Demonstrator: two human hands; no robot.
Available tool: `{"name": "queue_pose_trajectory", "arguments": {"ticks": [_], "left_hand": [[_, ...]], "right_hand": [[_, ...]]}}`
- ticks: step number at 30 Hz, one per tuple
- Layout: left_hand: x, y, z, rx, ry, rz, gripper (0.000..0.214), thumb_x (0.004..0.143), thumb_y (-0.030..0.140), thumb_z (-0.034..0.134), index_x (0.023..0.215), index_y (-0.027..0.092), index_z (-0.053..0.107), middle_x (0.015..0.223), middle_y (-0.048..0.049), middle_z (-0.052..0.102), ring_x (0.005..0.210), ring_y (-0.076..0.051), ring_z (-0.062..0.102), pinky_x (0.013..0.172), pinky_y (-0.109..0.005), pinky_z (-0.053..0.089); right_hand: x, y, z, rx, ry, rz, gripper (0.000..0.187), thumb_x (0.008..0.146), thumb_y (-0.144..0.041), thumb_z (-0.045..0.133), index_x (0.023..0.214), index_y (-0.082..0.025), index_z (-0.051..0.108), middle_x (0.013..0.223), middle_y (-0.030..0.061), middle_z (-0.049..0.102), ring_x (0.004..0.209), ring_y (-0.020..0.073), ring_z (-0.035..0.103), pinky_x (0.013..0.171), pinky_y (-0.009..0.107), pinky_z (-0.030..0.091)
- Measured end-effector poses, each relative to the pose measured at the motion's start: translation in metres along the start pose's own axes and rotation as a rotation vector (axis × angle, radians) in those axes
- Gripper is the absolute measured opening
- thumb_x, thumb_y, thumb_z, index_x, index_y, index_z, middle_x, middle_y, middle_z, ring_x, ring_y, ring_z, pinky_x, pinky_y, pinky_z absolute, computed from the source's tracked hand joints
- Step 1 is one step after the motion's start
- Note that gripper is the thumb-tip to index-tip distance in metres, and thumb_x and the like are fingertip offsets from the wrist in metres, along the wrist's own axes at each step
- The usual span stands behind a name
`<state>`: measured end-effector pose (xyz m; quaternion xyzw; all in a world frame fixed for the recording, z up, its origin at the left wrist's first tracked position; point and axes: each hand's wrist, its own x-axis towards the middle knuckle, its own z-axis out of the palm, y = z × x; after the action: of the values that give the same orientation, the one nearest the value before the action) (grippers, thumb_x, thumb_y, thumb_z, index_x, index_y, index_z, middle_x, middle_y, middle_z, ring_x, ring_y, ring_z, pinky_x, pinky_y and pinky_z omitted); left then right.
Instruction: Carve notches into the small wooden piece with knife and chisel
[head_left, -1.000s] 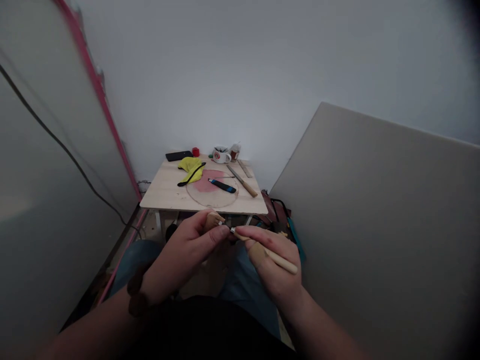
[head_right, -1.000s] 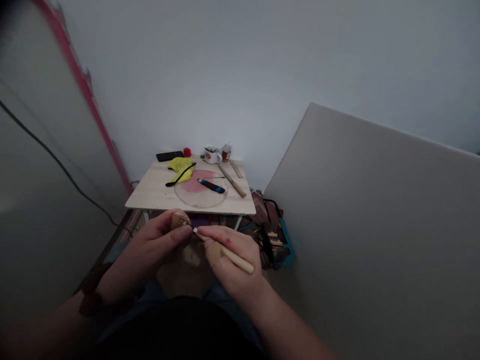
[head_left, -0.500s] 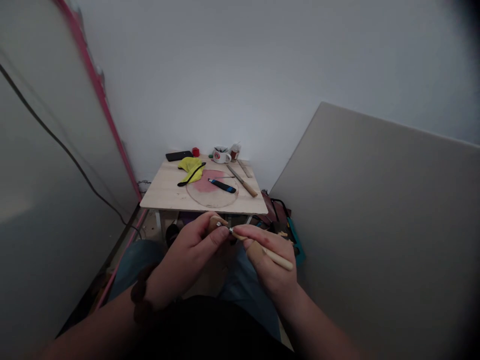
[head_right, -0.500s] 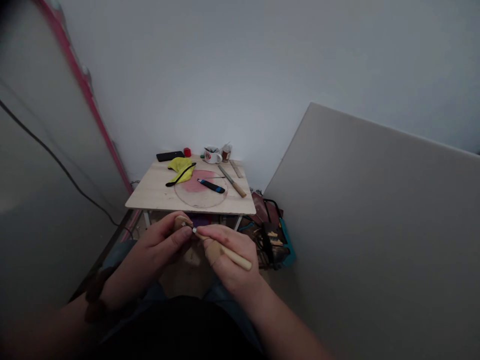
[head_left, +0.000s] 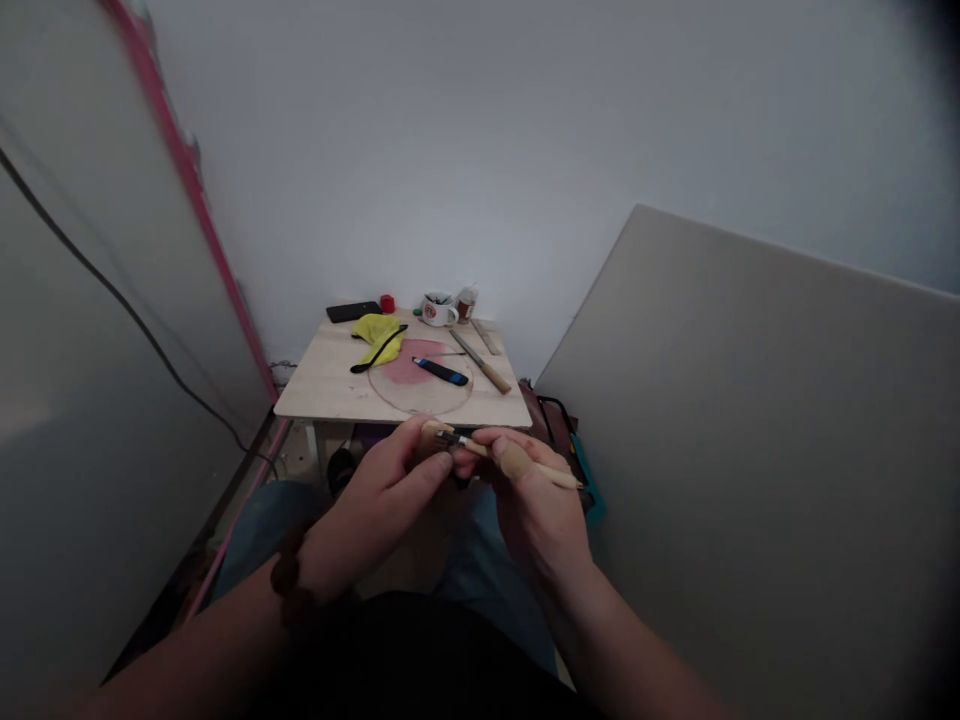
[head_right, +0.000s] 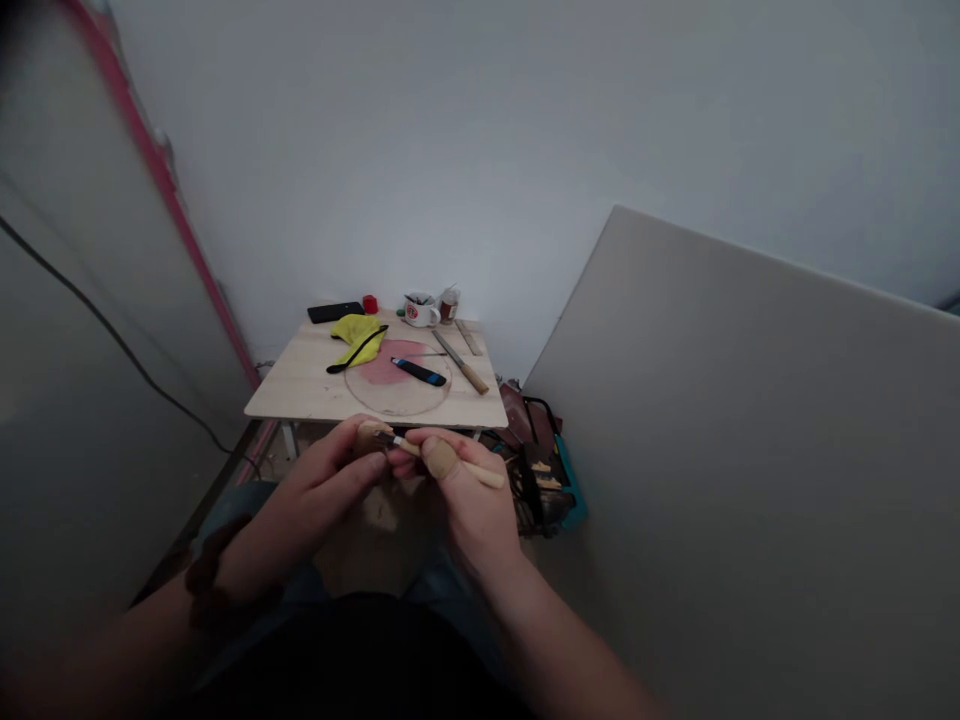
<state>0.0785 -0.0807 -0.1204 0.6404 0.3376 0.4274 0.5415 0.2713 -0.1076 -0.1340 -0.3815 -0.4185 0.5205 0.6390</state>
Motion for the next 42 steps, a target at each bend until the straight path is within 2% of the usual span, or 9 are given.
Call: {"name": "queue_pose_trajectory", "arguments": {"ticks": [3,6,9,15,20,25,29,33,42], "left_hand": [[-0.001,-0.003,-0.003,0.091,0.041,0.019,0.012,0.114,0.033,0.064,0.112,0.024,0.072,0.110,-0.0025,0.076,0.103,-0.022,0.067,0.092,-0.035,0.052],[-0.003,-0.004,-0.004,-0.101,0.048,-0.149,0.023,0.116,0.044,0.060,0.104,0.025,0.068,0.090,0.0015,0.066,0.075,-0.018,0.056,0.067,-0.030,0.045],[-0.005,0.002,-0.004,-0.204,0.026,-0.213,0.032,0.117,0.050,0.058,0.097,0.025,0.065,0.081,0.0037,0.058,0.063,-0.016,0.043,0.058,-0.030,0.038],[-0.008,0.014,-0.005,-0.177,-0.005,-0.140,0.041,0.120,0.047,0.056,0.087,0.024,0.065,0.079,0.0014,0.060,0.068,-0.017,0.049,0.066,-0.031,0.043],[-0.009,0.012,-0.006,-0.263,0.002,-0.144,0.032,0.117,0.045,0.063,0.093,0.025,0.069,0.082,0.0000,0.068,0.073,-0.018,0.057,0.069,-0.032,0.045],[-0.009,0.010,-0.008,-0.286,0.006,-0.177,0.030,0.116,0.040,0.064,0.092,0.023,0.069,0.083,0.0017,0.064,0.069,-0.014,0.050,0.063,-0.028,0.040],[-0.007,0.006,-0.008,-0.349,0.016,-0.199,0.016,0.109,0.036,0.081,0.103,0.024,0.073,0.087,0.0031,0.067,0.075,-0.013,0.057,0.069,-0.025,0.046],[-0.005,0.006,-0.006,-0.362,-0.014,-0.169,0.029,0.101,0.045,0.093,0.109,0.022,0.077,0.104,-0.0024,0.079,0.097,-0.020,0.072,0.086,-0.030,0.057],[-0.006,0.010,-0.003,-0.293,0.019,-0.174,0.029,0.101,0.048,0.090,0.106,0.022,0.079,0.103,-0.0042,0.082,0.096,-0.022,0.074,0.085,-0.033,0.059]], "right_hand": [[0.002,-0.001,0.009,0.253,0.032,0.198,0.032,0.091,-0.049,0.100,0.101,-0.020,0.091,0.090,0.0091,0.092,0.076,0.0214,0.087,0.071,0.029,0.071],[0.002,-0.006,0.010,0.381,-0.030,0.274,0.039,0.092,-0.054,0.097,0.108,-0.018,0.091,0.099,0.0123,0.094,0.083,0.0236,0.090,0.073,0.031,0.073],[-0.002,-0.011,0.004,0.323,-0.047,0.146,0.034,0.096,-0.050,0.092,0.110,-0.018,0.092,0.101,0.0127,0.094,0.086,0.0241,0.091,0.079,0.032,0.074],[-0.012,-0.011,-0.012,-0.084,-0.087,-0.107,0.024,0.102,-0.042,0.089,0.119,-0.026,0.093,0.105,0.0095,0.095,0.098,0.0268,0.093,0.092,0.039,0.075],[-0.015,-0.012,-0.020,-0.228,-0.119,-0.160,0.025,0.109,-0.041,0.080,0.127,-0.027,0.092,0.110,0.0088,0.094,0.103,0.0271,0.092,0.096,0.041,0.075],[-0.017,-0.017,-0.019,-0.274,-0.169,-0.207,0.023,0.111,-0.036,0.078,0.128,-0.029,0.092,0.113,0.0072,0.094,0.105,0.0249,0.091,0.096,0.037,0.073],[-0.018,-0.024,-0.015,-0.309,-0.190,-0.227,0.022,0.112,-0.033,0.077,0.127,-0.030,0.093,0.113,0.0062,0.094,0.104,0.0238,0.090,0.094,0.035,0.073],[-0.017,-0.031,-0.012,-0.423,-0.186,-0.284,0.021,0.109,-0.031,0.078,0.122,-0.031,0.095,0.112,0.0051,0.095,0.099,0.0236,0.091,0.086,0.033,0.075],[-0.021,-0.035,-0.014,-0.532,-0.209,-0.369,0.026,0.111,-0.029,0.075,0.128,-0.036,0.092,0.116,0.0019,0.094,0.104,0.0238,0.091,0.090,0.035,0.075]]}}
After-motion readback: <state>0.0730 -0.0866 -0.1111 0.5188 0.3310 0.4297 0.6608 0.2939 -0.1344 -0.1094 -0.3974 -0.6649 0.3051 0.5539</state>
